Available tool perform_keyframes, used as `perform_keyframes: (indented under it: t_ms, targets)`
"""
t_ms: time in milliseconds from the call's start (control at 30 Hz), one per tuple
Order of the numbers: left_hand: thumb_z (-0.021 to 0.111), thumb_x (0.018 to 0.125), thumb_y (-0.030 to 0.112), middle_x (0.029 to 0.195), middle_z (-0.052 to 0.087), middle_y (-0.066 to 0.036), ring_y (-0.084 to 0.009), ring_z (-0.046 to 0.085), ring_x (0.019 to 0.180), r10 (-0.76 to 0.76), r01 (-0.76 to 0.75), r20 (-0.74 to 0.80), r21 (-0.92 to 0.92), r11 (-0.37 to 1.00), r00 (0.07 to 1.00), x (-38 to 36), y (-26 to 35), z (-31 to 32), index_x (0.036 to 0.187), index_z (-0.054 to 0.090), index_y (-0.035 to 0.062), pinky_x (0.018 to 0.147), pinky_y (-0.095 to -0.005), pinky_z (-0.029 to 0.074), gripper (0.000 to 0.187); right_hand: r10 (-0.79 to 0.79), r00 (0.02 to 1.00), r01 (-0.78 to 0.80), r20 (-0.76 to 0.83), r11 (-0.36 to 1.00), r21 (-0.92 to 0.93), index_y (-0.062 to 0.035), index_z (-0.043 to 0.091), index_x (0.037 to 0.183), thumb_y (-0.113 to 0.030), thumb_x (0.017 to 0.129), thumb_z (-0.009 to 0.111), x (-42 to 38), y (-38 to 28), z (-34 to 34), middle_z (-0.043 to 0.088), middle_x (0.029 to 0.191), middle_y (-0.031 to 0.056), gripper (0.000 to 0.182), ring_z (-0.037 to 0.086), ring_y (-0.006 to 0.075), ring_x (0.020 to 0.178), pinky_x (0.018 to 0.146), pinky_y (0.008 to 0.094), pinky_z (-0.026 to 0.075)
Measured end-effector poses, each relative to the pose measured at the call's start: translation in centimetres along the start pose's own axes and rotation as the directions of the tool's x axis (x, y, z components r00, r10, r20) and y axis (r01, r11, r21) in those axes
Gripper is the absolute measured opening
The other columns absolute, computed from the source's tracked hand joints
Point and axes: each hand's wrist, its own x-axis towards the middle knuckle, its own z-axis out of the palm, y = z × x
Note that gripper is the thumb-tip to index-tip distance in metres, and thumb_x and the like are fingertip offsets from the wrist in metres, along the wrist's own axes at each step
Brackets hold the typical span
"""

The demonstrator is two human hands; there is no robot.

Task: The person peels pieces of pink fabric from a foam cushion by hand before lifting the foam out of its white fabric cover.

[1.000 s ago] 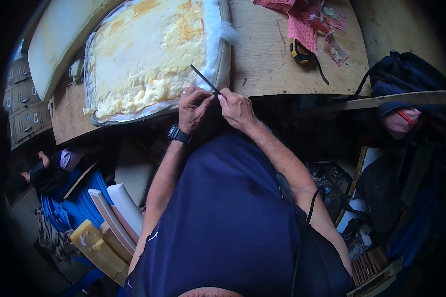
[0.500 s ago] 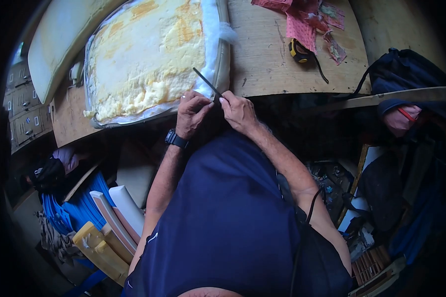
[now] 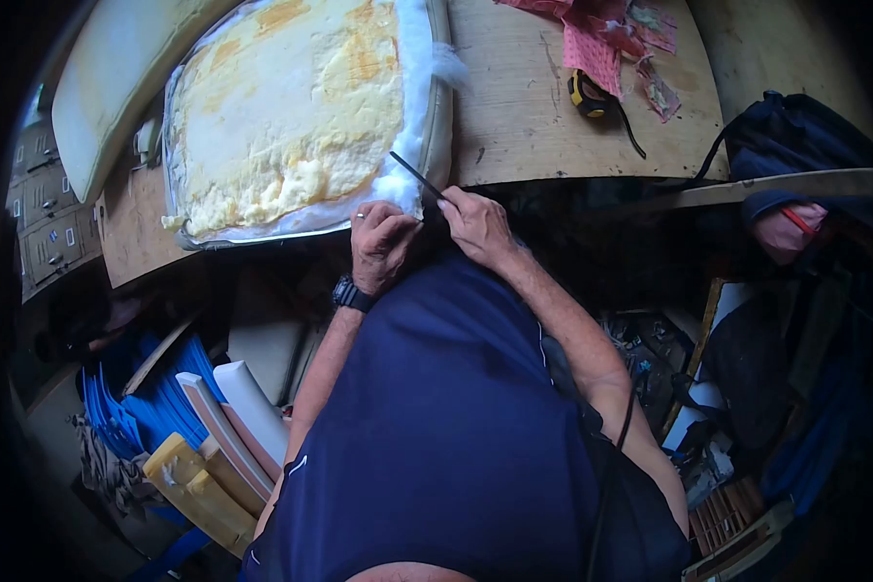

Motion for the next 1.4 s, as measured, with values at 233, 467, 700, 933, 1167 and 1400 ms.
perform_keyframes:
  t_ms: [233,467,700,933,1167,1400]
  targets:
    - [0.081,0.080,0.008,0.088,0.063,-0.003,-0.0263,0.060,0.089,-0.002,0.002,-0.015,0.006,1.000,1.000,0.1,-0.1,-0.1,0.092,0.071,0.0107,0.081,-0.0411,0.042,0.015,-0.055,0.998,0.055,0.008,0.998,0.016,-0.0044,0.060,0.100,-0.019,0.100,0.058,0.8,-0.5,1.7,0.066,0.084,0.0214,0.015,0.067,0.0441,0.083,0.071,0.0534,0.052]
    - [0.080,0.081,0.007,0.090,0.064,-0.004,-0.0269,0.061,0.090,-0.028,0.028,-0.006,-0.041,0.999,1.000,-0.2,0.0,-0.5,0.092,0.070,0.0098,0.082,-0.0406,0.043,0.015,-0.029,1.000,0.029,0.007,0.996,-0.088,-0.0031,0.061,0.100,-0.018,0.100,0.058,-0.2,-0.2,1.8,0.067,0.087,0.0228,0.015,0.067,0.0445,0.086,0.071,0.0525,0.052]
    - [0.078,0.083,0.005,0.095,0.065,-0.007,-0.0307,0.063,0.092,-0.079,0.089,0.074,-0.140,0.986,0.994,-2.3,-0.4,-0.9,0.096,0.067,0.0072,0.083,-0.0414,0.049,0.016,0.090,0.994,-0.078,-0.069,0.984,0.157,-0.0019,0.062,0.105,-0.016,0.100,0.059,-0.6,-0.7,1.4,0.067,0.081,0.0171,0.015,0.069,0.0350,0.076,0.069,0.0443,0.053]
    - [0.074,0.088,0.005,0.097,0.068,-0.010,-0.0321,0.066,0.092,0.093,-0.090,0.032,-0.097,0.991,0.995,-1.4,-0.7,-0.8,0.099,0.067,0.0054,0.084,-0.0424,0.052,0.013,-0.214,0.976,0.209,-0.035,0.971,-0.121,-0.0069,0.063,0.118,-0.017,0.084,0.074,5.4,-4.9,-0.4,0.070,0.087,0.0160,0.037,0.070,0.0364,0.082,0.071,0.0471,0.055]
    - [0.070,0.094,0.007,0.090,0.069,-0.015,-0.0324,0.068,0.090,-0.356,0.377,0.122,-0.315,0.871,0.926,-3.8,-0.7,-0.7,0.100,0.066,0.0032,0.079,-0.0399,0.055,0.008,-0.043,0.993,0.087,0.108,0.887,-0.453,-0.0062,0.064,0.105,-0.022,0.084,0.073,12.7,-5.8,0.9,0.073,0.092,0.0216,0.028,0.071,0.0411,0.096,0.084,0.0532,0.055]
    - [0.078,0.088,0.018,0.100,0.064,-0.014,-0.0325,0.064,0.091,0.007,-0.007,-0.030,0.007,1.000,1.000,-1.3,0.3,-0.2,0.121,0.058,0.0070,0.083,-0.0422,0.050,0.040,-0.012,0.987,0.034,0.161,0.990,-0.137,-0.0048,0.063,0.107,-0.035,0.081,0.079,10.7,-5.3,-2.3,0.064,0.078,0.0088,0.042,0.065,0.0225,0.077,0.073,0.0376,0.053]
